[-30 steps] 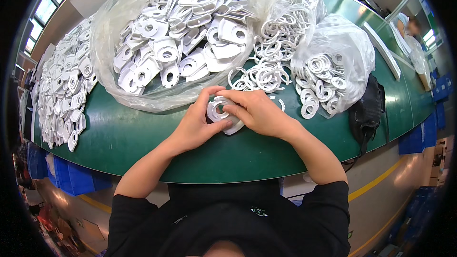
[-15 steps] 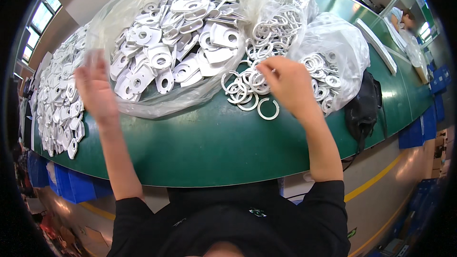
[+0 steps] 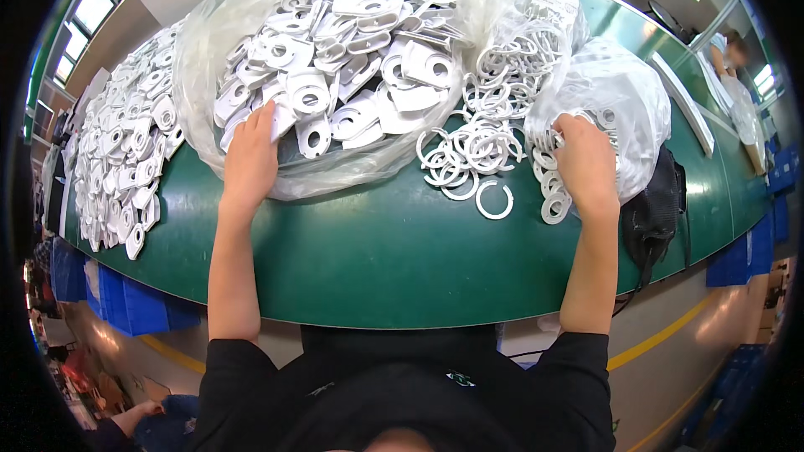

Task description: Assembling small plastic housings by inserting metal rings into them at a production workbench.

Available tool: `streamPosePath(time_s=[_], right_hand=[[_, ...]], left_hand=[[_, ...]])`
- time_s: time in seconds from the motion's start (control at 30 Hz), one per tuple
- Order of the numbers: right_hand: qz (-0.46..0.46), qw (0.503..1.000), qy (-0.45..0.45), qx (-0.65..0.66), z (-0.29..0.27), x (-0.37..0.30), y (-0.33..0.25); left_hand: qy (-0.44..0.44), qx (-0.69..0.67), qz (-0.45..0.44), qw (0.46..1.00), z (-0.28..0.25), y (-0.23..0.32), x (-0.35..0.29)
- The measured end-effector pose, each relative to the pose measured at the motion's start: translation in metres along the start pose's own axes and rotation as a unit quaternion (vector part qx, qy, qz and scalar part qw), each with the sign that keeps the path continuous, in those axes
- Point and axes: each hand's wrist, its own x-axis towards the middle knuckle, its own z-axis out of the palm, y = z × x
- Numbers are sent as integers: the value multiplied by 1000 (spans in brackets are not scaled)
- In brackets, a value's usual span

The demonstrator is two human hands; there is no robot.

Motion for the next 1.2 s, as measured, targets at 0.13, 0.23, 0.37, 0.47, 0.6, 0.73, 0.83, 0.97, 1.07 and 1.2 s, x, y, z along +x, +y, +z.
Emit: streamPosePath(time_s=[0.13,0.23,0.37,0.47,0.6,0.73,0.83,0.97,1.07,1.2], right_hand=[[-6,995,99,8,-8,4,-15],[9,976,181,117,-18,7,-39],[-75,918,149,360,-13,0,-71],[-153,863,55,479,0,-15,-95],[-249,850,41,462,19,-27,-117],[-260,857,29,443,32,-27,-116],[-264,882,50,388,33,-23,-112],[-230,917,54,322,30,-17,-101],[-283,928,21,243,25,-15,-96],[-306,927,-2,216,26,-11,-90]], left_hand=[[43,-143,-75,986,-16,12,10],[67,-263,-140,952,-38,38,11],[72,-524,-69,846,-19,51,0],[-159,-805,-155,550,-23,90,-14],[-350,-857,-223,306,-17,123,-36],[-397,-834,-147,354,-8,130,-42],[-351,-801,-157,459,-6,129,-43],[-290,-794,-210,491,-5,124,-35],[-244,-794,-231,506,-6,120,-34],[-244,-787,-248,509,-6,117,-32]])
